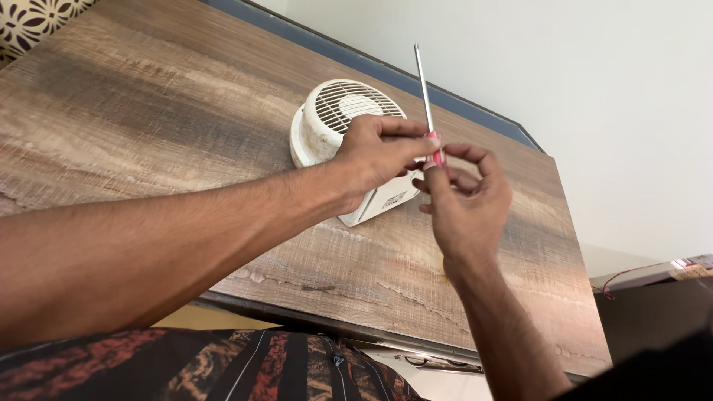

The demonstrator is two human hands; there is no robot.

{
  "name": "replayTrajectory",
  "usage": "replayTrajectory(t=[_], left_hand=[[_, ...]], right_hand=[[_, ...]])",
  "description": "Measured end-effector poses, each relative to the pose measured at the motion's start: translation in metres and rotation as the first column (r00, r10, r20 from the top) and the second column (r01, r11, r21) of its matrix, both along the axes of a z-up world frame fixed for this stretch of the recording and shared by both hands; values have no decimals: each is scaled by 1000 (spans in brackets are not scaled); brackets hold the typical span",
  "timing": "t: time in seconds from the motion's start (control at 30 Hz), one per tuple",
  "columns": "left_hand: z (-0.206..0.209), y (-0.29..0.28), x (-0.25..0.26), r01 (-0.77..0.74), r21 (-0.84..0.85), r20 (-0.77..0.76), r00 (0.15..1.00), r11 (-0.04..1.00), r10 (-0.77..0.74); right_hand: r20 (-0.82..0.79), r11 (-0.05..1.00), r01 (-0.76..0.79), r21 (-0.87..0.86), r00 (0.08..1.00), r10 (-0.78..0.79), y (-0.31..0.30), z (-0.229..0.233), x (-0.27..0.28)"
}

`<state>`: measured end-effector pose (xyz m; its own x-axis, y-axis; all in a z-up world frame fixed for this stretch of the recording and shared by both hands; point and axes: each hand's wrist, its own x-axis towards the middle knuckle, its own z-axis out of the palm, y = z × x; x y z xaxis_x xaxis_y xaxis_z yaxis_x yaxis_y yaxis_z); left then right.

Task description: The person uses a red-handled screwdriver to remove screws from the base and grille of a white electric fan placed on a wooden table. They loosen and remove multiple screws, then set the screwdriver down and reposition the fan on the table.

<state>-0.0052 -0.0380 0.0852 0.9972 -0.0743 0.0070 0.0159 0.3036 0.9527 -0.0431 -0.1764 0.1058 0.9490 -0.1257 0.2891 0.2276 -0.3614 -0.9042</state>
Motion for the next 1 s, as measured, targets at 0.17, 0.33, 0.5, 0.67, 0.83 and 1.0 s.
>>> replayTrajectory(t=[0.17,0.33,0.5,0.67,0.83,1.0], left_hand=[[-10,-2,4,27,132,47,998,991,-34],[-18,-10,6,105,214,27,993,971,-113],[-31,-13,1,160,210,17,986,965,-167],[-42,-8,-11,199,192,-43,980,961,-194],[-46,-1,-21,209,228,-134,974,951,-182],[-50,-3,-16,220,222,-136,972,950,-193]], right_hand=[[-241,1000,11,-12,970,-14,-11,-13,-2],[-285,999,25,46,958,-11,-24,-28,-4],[-323,995,96,-24,941,-98,-32,-37,-10],[-382,998,54,-15,923,-55,-31,-45,-15],[-423,998,39,-46,904,-55,-24,-49,-16],[-448,1000,15,-16,894,-21,-24,-50,-14]])
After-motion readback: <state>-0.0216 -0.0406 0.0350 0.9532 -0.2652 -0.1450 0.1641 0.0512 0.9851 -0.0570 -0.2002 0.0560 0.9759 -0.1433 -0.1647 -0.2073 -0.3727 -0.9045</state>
